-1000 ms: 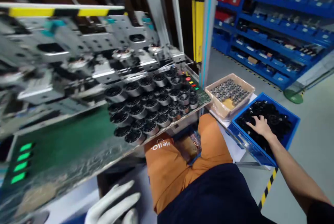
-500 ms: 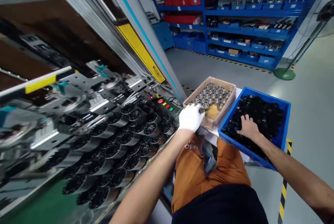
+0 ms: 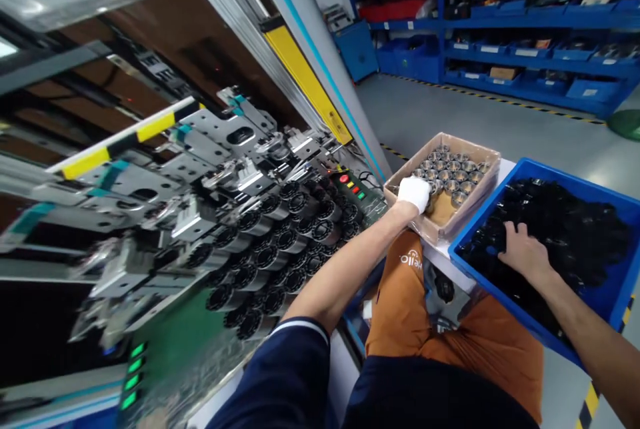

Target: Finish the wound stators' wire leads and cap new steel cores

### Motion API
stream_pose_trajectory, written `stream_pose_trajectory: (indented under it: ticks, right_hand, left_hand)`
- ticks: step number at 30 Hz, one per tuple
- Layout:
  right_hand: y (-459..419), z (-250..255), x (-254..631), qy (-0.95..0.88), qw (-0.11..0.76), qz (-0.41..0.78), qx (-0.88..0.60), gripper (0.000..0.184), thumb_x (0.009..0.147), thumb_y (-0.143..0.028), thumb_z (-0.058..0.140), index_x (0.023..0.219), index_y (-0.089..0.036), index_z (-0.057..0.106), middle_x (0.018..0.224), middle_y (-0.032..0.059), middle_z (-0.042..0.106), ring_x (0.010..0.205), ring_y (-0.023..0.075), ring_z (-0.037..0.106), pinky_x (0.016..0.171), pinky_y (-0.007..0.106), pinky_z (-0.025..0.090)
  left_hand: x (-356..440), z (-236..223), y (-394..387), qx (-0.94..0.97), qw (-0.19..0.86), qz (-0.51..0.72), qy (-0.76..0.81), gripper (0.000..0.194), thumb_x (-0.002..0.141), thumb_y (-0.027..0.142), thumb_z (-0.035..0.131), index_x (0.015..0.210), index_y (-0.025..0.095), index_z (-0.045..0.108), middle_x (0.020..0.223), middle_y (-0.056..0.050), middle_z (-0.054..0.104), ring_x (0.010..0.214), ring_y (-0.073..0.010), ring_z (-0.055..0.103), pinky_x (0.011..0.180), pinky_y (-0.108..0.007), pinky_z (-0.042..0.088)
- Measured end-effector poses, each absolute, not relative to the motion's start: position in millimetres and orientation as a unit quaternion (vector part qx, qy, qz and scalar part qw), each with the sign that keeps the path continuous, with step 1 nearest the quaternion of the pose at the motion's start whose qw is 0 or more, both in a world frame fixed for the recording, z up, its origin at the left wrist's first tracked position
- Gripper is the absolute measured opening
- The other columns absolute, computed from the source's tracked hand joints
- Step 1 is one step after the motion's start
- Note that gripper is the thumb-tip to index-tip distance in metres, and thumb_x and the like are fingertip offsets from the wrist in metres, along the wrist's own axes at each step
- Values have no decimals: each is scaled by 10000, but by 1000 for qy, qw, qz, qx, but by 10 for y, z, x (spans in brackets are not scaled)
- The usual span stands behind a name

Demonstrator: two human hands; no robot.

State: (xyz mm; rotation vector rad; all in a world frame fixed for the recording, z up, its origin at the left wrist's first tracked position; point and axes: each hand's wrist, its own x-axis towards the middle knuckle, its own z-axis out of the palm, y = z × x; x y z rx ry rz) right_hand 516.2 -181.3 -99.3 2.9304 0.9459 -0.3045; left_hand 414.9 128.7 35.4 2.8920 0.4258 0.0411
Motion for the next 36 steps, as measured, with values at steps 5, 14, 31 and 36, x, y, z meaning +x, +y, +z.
stream_pose_trajectory:
  ticks: [5, 14, 31, 36]
  right_hand:
    - [-1914, -934, 5256, 330, 18, -100, 939, 484, 1014, -225, 647, 1493, -165, 614, 1352, 216, 663, 888, 349, 804, 768, 449, 593]
    - [-2016, -639, 5348, 310, -102, -64, 943, 489, 923, -294, 744, 1409, -280, 700, 1250, 87, 710, 1055, 300, 752, 825, 366, 562]
    - [-2053, -72, 4756, 269, -332, 29, 903, 487, 822, -229, 698, 1306, -235, 757, 1176, 97, 799, 1156, 341, 770, 1098, 561, 642]
    - [-1897, 219, 3858, 303, -493, -62, 813, 487, 977, -403, 703, 1443, -368, 562, 1175, 11, 739, 821, 191, 776, 558, 277, 632]
  left_hand:
    - [3667, 398, 1050, 857, 471, 68, 198, 428, 1009, 240, 710, 1435, 196, 697, 1486, -149, 718, 1385, -324, 702, 1190, -532, 602]
    - [2362, -191, -34, 447, 888, -9, 112, 844, 994, 859, 423, 1302, 128, 713, 1199, -259, 832, 927, -369, 846, 573, -359, 584]
    - [1388, -715, -111, 395, 906, 78, 132, 621, 1096, 696, 632, 1482, 212, 588, 1059, -87, 786, 728, -202, 733, 604, -300, 545]
    - [1565, -618, -322, 373, 898, 177, 151, 669, 979, 672, 831, 1449, 358, 473, 1181, -25, 731, 845, -190, 741, 728, -319, 613]
